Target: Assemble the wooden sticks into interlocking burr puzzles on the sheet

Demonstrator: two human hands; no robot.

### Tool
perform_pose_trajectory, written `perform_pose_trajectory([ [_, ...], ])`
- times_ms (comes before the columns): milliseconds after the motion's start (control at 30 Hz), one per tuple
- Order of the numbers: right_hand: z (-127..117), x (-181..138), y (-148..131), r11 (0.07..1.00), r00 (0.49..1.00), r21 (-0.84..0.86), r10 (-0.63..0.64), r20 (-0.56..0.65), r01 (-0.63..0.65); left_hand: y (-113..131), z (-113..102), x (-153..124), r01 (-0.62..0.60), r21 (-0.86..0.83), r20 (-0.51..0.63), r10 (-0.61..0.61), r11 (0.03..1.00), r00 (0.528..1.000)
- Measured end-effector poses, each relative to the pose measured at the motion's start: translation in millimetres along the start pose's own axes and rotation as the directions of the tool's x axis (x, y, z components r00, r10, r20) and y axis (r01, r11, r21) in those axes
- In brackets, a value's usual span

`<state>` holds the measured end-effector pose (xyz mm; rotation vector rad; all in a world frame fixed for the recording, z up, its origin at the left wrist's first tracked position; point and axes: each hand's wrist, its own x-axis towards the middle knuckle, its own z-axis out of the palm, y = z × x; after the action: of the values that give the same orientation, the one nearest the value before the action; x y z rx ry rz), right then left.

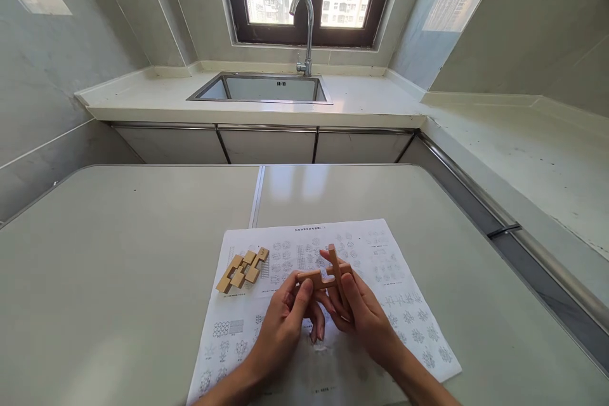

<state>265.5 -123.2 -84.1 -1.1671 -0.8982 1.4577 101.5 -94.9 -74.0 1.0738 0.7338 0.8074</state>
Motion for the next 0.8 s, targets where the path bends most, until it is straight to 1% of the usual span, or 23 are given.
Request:
perform_pose_trajectory([
  [33,1,0,1,1.000,1.000,-0.008,0.007,0.013,-0.007,1,0,0,0.004,0.008,0.008,-0.004,1.000,1.000],
  [100,3,-1,4,1.000,0.996,-0.016,0.026,0.082,-0.025,2,2,-1,0.015,0.036,0.025,-0.016,0.999,1.000],
  [167,5,-1,8,0.999,0.988,-0.020,0.042,0.147,-0.039,3,3,-2,0.017,0.087,0.027,-0.020,0.996,0.999],
  [200,5,-2,10,0.999,0.986,-0.021,0.038,0.161,-0.035,3,3,-3,0.013,0.119,0.021,-0.016,0.993,1.000],
  [333,6,-3,19,1.000,0.990,-0.006,-0.007,0.142,0.008,1,3,-4,-0.026,0.259,-0.014,0.031,0.966,0.999],
  [400,6,-4,21,1.000,0.990,0.006,-0.002,0.138,0.001,0,2,-4,-0.035,0.286,-0.013,0.041,0.957,0.999],
  [500,4,-4,21,1.000,0.989,0.028,0.003,0.148,-0.008,-1,1,-5,-0.025,0.261,0.003,0.025,0.965,1.000],
  [633,1,-1,19,0.999,0.977,0.031,-0.036,0.208,0.030,-1,0,-4,-0.009,0.170,-0.004,0.010,0.985,1.000],
  [700,0,0,19,0.998,0.973,0.055,-0.027,0.230,0.015,-1,1,-4,-0.011,0.143,-0.013,0.013,0.990,1.000],
  [800,1,0,20,0.994,0.972,0.109,-0.003,0.234,-0.023,1,2,-4,-0.017,0.155,-0.029,0.022,0.988,0.999],
])
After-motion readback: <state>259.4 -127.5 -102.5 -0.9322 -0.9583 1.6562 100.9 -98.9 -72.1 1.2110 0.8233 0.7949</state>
